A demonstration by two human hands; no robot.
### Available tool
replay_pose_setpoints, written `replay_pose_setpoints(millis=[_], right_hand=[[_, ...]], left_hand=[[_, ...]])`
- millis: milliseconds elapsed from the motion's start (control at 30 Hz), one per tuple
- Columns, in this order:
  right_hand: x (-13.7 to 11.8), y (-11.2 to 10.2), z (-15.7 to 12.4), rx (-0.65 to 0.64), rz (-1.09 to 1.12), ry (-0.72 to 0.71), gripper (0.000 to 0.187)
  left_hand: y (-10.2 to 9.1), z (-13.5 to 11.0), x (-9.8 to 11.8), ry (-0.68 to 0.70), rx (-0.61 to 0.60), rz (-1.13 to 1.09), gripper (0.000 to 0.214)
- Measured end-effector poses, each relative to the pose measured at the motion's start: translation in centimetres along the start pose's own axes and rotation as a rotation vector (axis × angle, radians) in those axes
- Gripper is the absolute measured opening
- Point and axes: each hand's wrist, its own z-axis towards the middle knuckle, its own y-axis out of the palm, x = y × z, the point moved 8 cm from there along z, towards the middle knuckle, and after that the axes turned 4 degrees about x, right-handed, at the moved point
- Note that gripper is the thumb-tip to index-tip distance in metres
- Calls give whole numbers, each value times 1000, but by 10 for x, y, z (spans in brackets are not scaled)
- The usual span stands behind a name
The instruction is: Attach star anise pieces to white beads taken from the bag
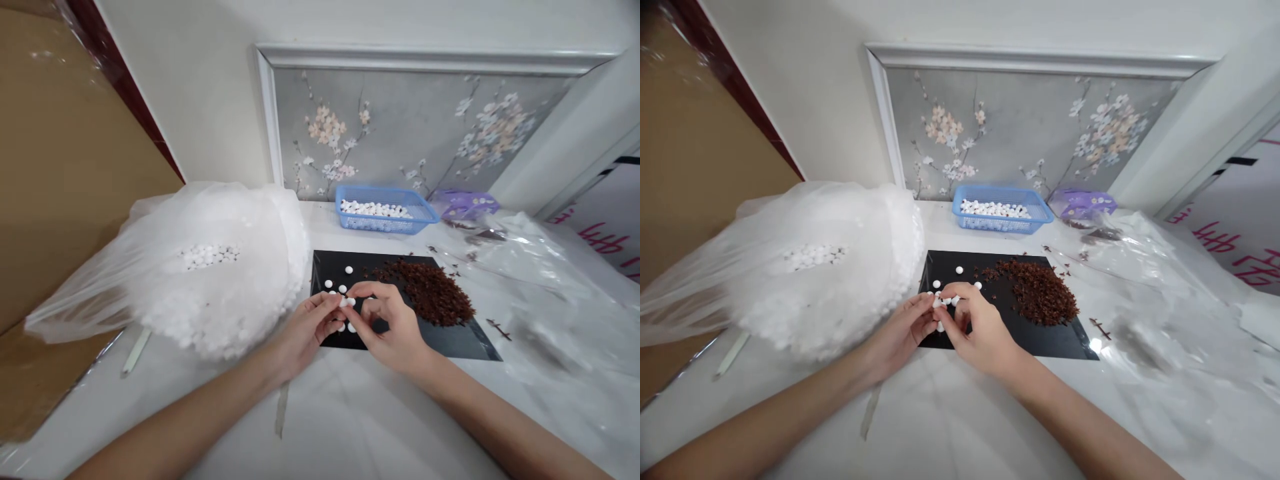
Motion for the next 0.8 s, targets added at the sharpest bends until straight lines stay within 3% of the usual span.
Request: replay_pose_setpoints(millis=[433, 800], right_hand=[[12, 2, -1, 58, 113, 151, 18], [16, 7, 1, -19, 168, 251, 15]], left_hand=[[-6, 3, -3, -9, 63, -59, 18], [-11, 6, -4, 25, 65, -38, 17]])
